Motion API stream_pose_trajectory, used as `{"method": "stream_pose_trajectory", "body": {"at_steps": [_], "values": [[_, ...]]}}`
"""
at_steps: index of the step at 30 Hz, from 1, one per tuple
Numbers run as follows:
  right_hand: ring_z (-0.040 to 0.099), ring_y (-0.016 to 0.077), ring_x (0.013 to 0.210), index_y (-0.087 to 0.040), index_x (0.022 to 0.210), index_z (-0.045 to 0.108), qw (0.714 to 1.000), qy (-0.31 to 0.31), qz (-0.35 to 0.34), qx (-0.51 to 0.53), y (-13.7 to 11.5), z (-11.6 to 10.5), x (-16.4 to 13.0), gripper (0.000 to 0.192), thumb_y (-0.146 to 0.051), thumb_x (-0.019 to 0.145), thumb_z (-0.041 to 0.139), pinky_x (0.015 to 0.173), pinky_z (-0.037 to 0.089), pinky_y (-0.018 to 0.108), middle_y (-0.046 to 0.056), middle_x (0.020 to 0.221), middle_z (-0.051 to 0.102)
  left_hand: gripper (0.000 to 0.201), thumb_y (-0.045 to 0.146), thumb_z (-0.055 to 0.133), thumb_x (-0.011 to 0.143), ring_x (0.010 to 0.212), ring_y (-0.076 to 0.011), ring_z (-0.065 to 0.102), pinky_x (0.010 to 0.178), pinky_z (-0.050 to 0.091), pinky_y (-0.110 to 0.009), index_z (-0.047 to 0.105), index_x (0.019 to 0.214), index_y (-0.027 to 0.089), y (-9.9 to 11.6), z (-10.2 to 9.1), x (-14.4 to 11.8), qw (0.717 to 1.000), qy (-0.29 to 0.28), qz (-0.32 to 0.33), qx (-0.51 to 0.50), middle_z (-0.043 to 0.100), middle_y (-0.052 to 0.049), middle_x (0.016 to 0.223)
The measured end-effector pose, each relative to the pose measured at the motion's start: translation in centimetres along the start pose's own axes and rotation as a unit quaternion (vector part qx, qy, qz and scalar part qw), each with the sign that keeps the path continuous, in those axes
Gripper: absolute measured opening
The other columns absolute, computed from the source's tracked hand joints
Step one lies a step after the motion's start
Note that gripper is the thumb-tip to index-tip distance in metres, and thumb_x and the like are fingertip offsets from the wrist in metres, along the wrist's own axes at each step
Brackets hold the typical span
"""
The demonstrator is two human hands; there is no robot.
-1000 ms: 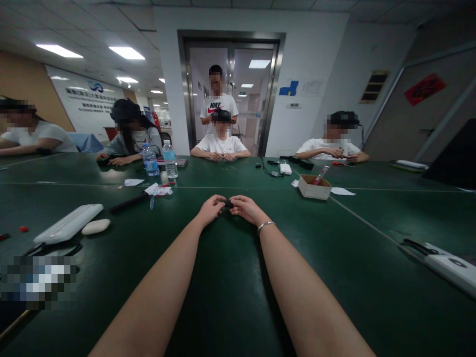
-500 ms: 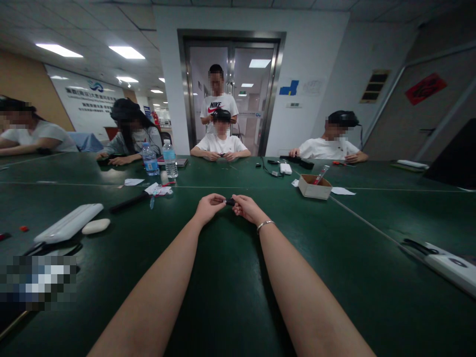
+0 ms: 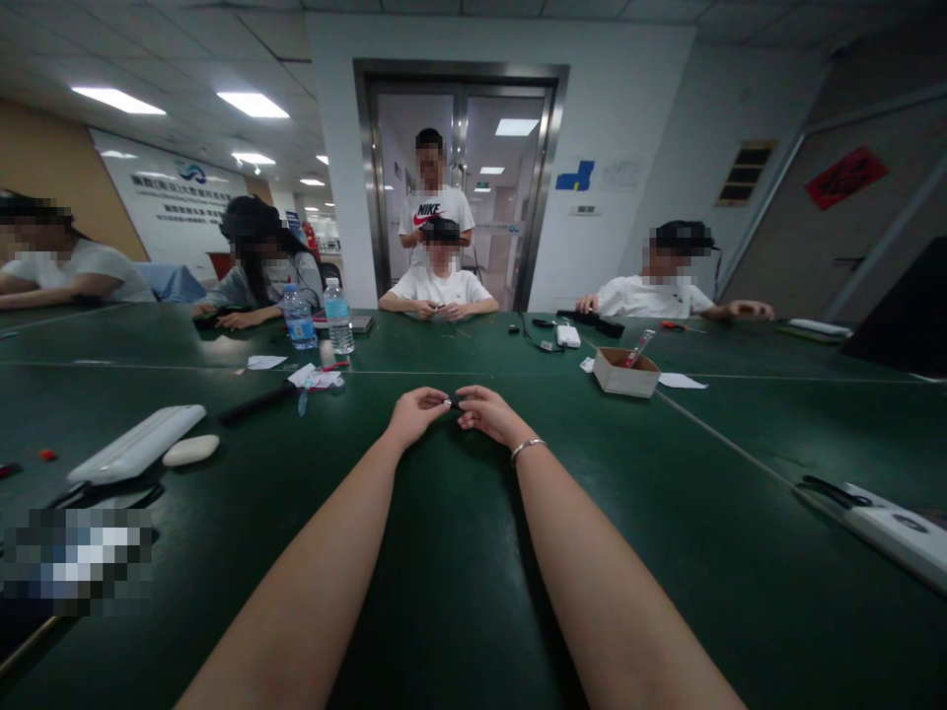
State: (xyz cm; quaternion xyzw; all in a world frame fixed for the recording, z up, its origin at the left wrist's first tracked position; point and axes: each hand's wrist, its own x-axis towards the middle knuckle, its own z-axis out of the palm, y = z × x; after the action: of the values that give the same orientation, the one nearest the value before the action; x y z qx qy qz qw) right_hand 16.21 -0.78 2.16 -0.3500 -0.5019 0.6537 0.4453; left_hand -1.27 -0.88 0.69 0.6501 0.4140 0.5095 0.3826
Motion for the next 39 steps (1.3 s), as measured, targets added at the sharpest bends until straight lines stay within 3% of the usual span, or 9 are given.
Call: {"method": "stream_pose_trajectory", "body": {"at_steps": [3, 8, 12, 17, 21, 25, 31, 35, 39], "values": [[0.065, 0.0137, 0.056, -0.016, 0.102, 0.047, 1.0, -0.002, -0.005, 0.024, -0.16, 0.09, -0.16, 0.03, -0.008, 0.078, 0.064, 0.054, 0.056, 0.024, 0.001, 0.074, 0.061, 0.028, 0.029, 0.073, 0.064, 0.08, -0.0188, 0.064, 0.083, 0.05, -0.036, 0.066, 0.086, 0.014, -0.27, 0.06, 0.1, 1.0, -0.002, 0.0, -0.004, 0.069, -0.009, 0.086], [0.059, 0.0124, 0.043, -0.014, 0.098, 0.047, 0.999, 0.015, 0.018, -0.042, -0.1, 0.36, 0.23, 0.016, -0.023, 0.088, 0.055, 0.039, 0.051, 0.021, 0.002, 0.066, 0.058, 0.027, 0.027, 0.072, 0.064, 0.08, -0.019, 0.064, 0.082, 0.05, -0.036, 0.065, 0.085, 0.013, -0.43, 0.07, 0.18, 1.0, -0.004, 0.0, -0.012, 0.069, -0.009, 0.086], [0.061, 0.0112, 0.047, -0.02, 0.107, 0.042, 0.999, 0.021, 0.003, -0.026, -0.12, 0.34, 0.28, 0.04, -0.013, 0.076, 0.066, 0.044, 0.054, 0.022, 0.0, 0.077, 0.057, 0.027, 0.028, 0.072, 0.065, 0.08, -0.0189, 0.064, 0.081, 0.05, -0.036, 0.065, 0.087, 0.013, -0.33, -0.01, 0.09, 1.0, -0.002, -0.004, -0.01, 0.069, -0.009, 0.086], [0.056, 0.0102, 0.039, -0.018, 0.101, 0.045, 0.997, 0.031, 0.023, -0.065, -0.37, 0.41, 0.03, 0.022, -0.023, 0.084, 0.057, 0.034, 0.048, 0.02, 0.002, 0.072, 0.056, 0.027, 0.028, 0.072, 0.065, 0.08, -0.0187, 0.064, 0.081, 0.05, -0.035, 0.065, 0.086, 0.013, -0.15, -0.04, 0.02, 1.0, 0.002, -0.008, -0.017, 0.069, -0.008, 0.085], [0.061, 0.0109, 0.049, -0.025, 0.113, 0.039, 1.0, 0.007, -0.009, -0.021, -0.37, 0.15, -0.06, 0.051, -0.012, 0.072, 0.067, 0.044, 0.053, 0.023, 0.0, 0.086, 0.057, 0.028, 0.029, 0.072, 0.065, 0.078, -0.0182, 0.064, 0.079, 0.051, -0.035, 0.065, 0.086, 0.013, -0.1, -0.04, 0.05, 1.0, 0.005, -0.013, -0.022, 0.069, -0.009, 0.084], [0.059, 0.0114, 0.046, -0.019, 0.109, 0.041, 0.999, 0.01, 0.028, -0.032, -0.23, -0.05, -0.05, 0.035, -0.032, 0.083, 0.059, 0.041, 0.051, 0.021, 0.001, 0.071, 0.058, 0.029, 0.031, 0.072, 0.065, 0.077, -0.018, 0.064, 0.077, 0.051, -0.034, 0.065, 0.087, 0.013, -0.25, -0.05, 0.1, 1.0, 0.003, -0.008, -0.025, 0.068, -0.009, 0.084], [0.057, 0.0074, 0.045, -0.026, 0.112, 0.038, 1.0, 0.008, -0.015, 0.005, -0.35, -0.1, -0.35, 0.051, -0.011, 0.072, 0.067, 0.05, 0.056, 0.026, -0.003, 0.082, 0.057, 0.028, 0.028, 0.073, 0.064, 0.076, -0.018, 0.064, 0.075, 0.051, -0.033, 0.065, 0.085, 0.013, 0.11, 0.02, 0.02, 0.999, 0.013, -0.019, -0.031, 0.068, -0.008, 0.081], [0.052, 0.0081, 0.04, -0.019, 0.103, 0.043, 0.999, 0.015, 0.031, -0.015, -0.28, -0.14, -0.12, 0.027, -0.032, 0.085, 0.057, 0.043, 0.053, 0.025, -0.001, 0.069, 0.057, 0.024, 0.028, 0.072, 0.065, 0.075, -0.0172, 0.064, 0.075, 0.051, -0.032, 0.065, 0.084, 0.013, 0.2, 0.02, -0.01, 0.999, 0.016, -0.016, -0.025, 0.068, -0.007, 0.081], [0.048, 0.0041, 0.038, -0.022, 0.099, 0.043, 1.0, 0.014, -0.001, 0.001, -0.2, -0.23, -0.19, 0.03, -0.014, 0.077, 0.062, 0.045, 0.055, 0.025, -0.004, 0.075, 0.057, 0.025, 0.028, 0.071, 0.066, 0.074, -0.0173, 0.064, 0.075, 0.051, -0.032, 0.065, 0.085, 0.013, 0.07, -0.03, 0.01, 0.999, 0.022, -0.02, -0.03, 0.068, -0.007, 0.077]]}}
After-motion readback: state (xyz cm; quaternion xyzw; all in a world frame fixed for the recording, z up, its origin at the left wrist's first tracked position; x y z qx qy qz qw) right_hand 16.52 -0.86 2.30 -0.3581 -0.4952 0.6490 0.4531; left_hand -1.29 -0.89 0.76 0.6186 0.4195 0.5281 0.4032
